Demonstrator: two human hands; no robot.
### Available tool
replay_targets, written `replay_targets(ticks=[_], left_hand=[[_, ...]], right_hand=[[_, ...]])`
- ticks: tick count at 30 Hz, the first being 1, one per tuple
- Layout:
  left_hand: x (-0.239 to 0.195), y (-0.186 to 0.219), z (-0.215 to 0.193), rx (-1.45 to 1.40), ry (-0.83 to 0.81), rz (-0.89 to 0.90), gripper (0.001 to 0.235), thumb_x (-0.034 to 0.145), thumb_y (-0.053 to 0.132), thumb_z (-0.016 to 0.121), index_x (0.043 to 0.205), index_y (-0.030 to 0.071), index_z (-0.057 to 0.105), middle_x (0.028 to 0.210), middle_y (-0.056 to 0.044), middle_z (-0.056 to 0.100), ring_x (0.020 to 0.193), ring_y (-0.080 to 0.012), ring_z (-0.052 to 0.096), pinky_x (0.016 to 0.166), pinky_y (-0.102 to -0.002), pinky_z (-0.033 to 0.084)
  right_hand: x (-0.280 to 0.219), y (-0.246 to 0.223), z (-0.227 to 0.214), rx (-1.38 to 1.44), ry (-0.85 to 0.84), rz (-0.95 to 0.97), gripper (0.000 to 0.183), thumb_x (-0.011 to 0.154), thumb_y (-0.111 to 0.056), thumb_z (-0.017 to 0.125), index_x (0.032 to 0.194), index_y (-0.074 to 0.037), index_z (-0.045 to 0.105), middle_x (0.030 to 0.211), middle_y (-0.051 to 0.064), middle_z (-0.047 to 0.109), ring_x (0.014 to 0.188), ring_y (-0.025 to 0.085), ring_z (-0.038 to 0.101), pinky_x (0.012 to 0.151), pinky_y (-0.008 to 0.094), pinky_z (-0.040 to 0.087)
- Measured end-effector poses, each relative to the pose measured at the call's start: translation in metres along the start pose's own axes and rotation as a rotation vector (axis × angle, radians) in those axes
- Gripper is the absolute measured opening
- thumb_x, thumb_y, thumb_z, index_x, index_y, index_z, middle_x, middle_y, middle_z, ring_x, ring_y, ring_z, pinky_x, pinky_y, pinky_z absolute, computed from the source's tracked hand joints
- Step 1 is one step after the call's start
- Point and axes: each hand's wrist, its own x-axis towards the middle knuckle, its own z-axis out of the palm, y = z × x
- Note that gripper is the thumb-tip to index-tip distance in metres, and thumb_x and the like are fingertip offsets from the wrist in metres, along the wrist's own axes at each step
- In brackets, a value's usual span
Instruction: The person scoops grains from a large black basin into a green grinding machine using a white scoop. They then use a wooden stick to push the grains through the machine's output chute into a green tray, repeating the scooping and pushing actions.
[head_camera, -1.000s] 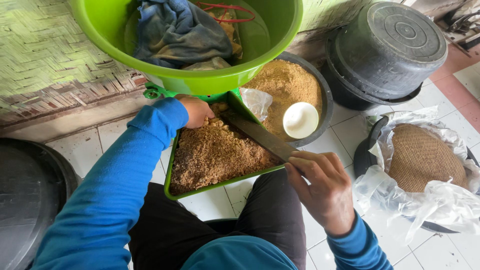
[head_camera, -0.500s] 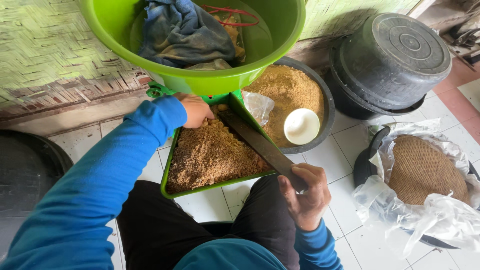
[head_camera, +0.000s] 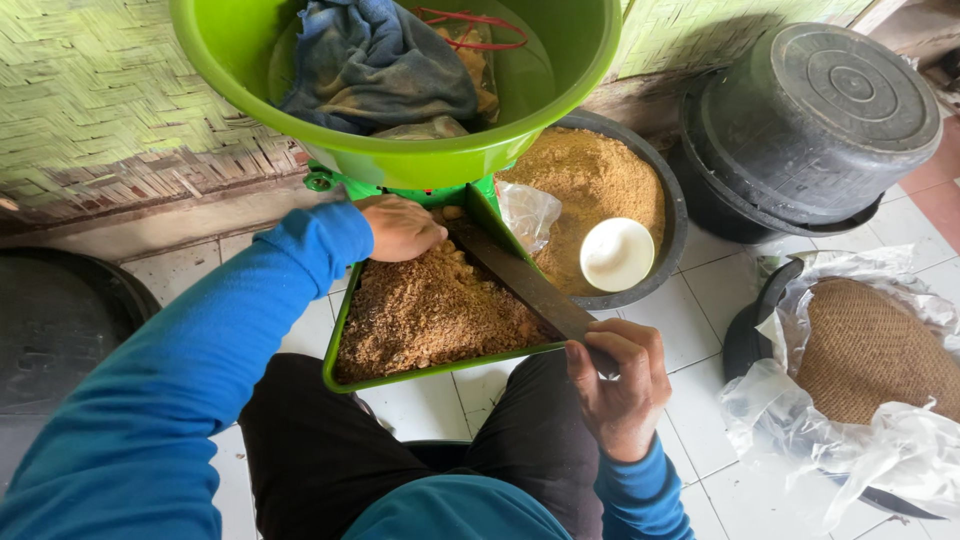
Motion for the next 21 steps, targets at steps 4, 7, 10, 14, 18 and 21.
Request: replay_targets(ticks=[4,7,10,14,18,21], left_hand=[[-0.002,0.001,0.000,-0.019,-0.021,-0.076,0.055,0.109,0.039,0.028,0.082,0.004,0.061,0.078,-0.014,0.065,0.083,-0.0351,0.068,0.097,-0.054,0.049],[-0.003,0.000,0.001,-0.178,0.045,-0.140,0.061,0.108,0.042,0.031,0.071,0.005,0.062,0.076,-0.015,0.066,0.082,-0.0367,0.066,0.098,-0.054,0.047],[-0.007,0.002,0.005,-0.155,0.128,-0.096,0.060,0.107,0.042,0.033,0.069,0.005,0.060,0.073,-0.016,0.066,0.081,-0.0362,0.066,0.095,-0.052,0.048],[-0.016,0.005,0.013,-0.092,0.264,-0.017,0.053,0.106,0.040,0.035,0.071,0.008,0.059,0.071,-0.013,0.064,0.080,-0.0338,0.065,0.089,-0.052,0.049],[-0.021,0.010,0.018,-0.149,0.459,0.011,0.045,0.103,0.037,0.038,0.074,0.013,0.063,0.069,-0.010,0.061,0.077,-0.0336,0.063,0.080,-0.053,0.047],[-0.020,0.010,0.021,-0.102,0.444,-0.036,0.050,0.104,0.037,0.038,0.068,0.011,0.060,0.069,-0.009,0.061,0.074,-0.0322,0.063,0.081,-0.052,0.048]], right_hand=[[0.004,-0.009,-0.012,-0.046,-0.014,-0.009,0.028,0.093,-0.016,0.082,0.107,-0.003,0.061,0.106,0.013,0.067,0.086,0.020,0.070,0.071,0.029,0.060],[0.004,-0.016,-0.022,-0.118,-0.008,-0.023,0.031,0.091,-0.017,0.083,0.107,-0.003,0.060,0.105,0.013,0.067,0.086,0.022,0.070,0.071,0.031,0.059],[0.004,-0.021,-0.026,-0.165,0.008,-0.024,0.034,0.089,-0.018,0.084,0.107,-0.004,0.059,0.104,0.013,0.068,0.087,0.024,0.070,0.073,0.033,0.058],[0.004,-0.022,-0.019,-0.137,-0.020,-0.056,0.034,0.093,-0.018,0.081,0.112,-0.002,0.058,0.108,0.014,0.066,0.088,0.026,0.069,0.074,0.035,0.058],[0.002,-0.017,-0.007,-0.147,-0.126,-0.011,0.035,0.099,-0.022,0.072,0.120,-0.001,0.054,0.121,0.019,0.063,0.093,0.032,0.070,0.079,0.037,0.060],[-0.005,-0.012,-0.004,-0.169,-0.166,0.096,0.044,0.101,-0.032,0.068,0.125,0.001,0.051,0.122,0.021,0.062,0.094,0.034,0.071,0.080,0.039,0.059]])
